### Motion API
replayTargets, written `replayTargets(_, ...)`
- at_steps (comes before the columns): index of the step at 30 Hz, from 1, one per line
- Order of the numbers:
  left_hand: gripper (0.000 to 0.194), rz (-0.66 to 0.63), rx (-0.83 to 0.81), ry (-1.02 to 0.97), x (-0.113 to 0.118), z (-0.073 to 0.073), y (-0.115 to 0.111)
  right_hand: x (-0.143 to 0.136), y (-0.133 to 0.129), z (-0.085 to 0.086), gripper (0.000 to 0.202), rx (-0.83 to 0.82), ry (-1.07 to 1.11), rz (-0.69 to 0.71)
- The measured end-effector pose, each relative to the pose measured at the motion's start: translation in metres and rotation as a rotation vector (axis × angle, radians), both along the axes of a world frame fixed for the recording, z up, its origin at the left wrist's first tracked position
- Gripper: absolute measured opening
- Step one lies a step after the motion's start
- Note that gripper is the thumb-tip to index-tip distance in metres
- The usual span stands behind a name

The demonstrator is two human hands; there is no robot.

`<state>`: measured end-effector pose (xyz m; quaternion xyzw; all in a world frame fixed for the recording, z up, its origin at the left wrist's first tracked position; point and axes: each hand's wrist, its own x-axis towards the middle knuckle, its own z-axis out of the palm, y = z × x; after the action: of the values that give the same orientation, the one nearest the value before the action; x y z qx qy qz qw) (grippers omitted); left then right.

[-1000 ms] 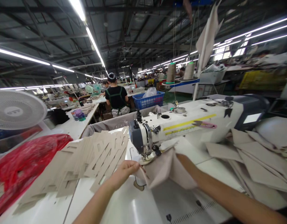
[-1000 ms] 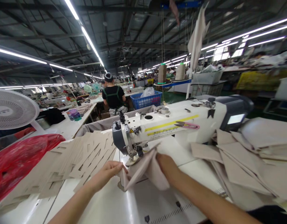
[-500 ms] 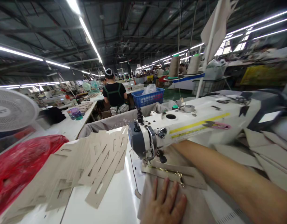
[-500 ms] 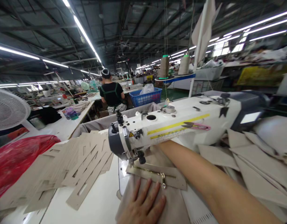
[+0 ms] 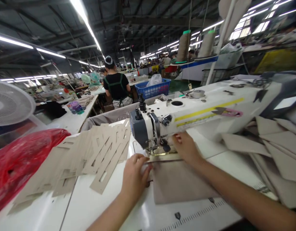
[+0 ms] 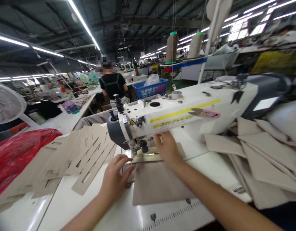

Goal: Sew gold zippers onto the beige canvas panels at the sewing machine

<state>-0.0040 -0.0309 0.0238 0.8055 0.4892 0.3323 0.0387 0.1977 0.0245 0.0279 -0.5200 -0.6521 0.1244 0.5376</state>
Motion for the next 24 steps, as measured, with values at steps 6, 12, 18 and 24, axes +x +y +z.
replayTargets(6, 0.019, -0.114, 0.108, 0.233, 0.004, -0.02, 0.018, -0.019, -0.042, -0.033, 0.026, 0.121, -0.462, 0.329)
replayTargets(12, 0.022, -0.119, 0.187, 0.261, 0.006, -0.021, 0.016, -0.023, -0.022, -0.039, 0.028, 0.103, -0.532, 0.386)
replayTargets(18, 0.024, -0.165, 0.216, 0.214, 0.002, -0.023, 0.02, -0.024, -0.025, -0.037, 0.028, 0.053, -0.481, 0.37)
replayTargets(24, 0.021, -0.167, 0.29, 0.169, 0.005, -0.024, 0.024, -0.022, -0.019, -0.033, 0.024, 0.046, -0.5, 0.453)
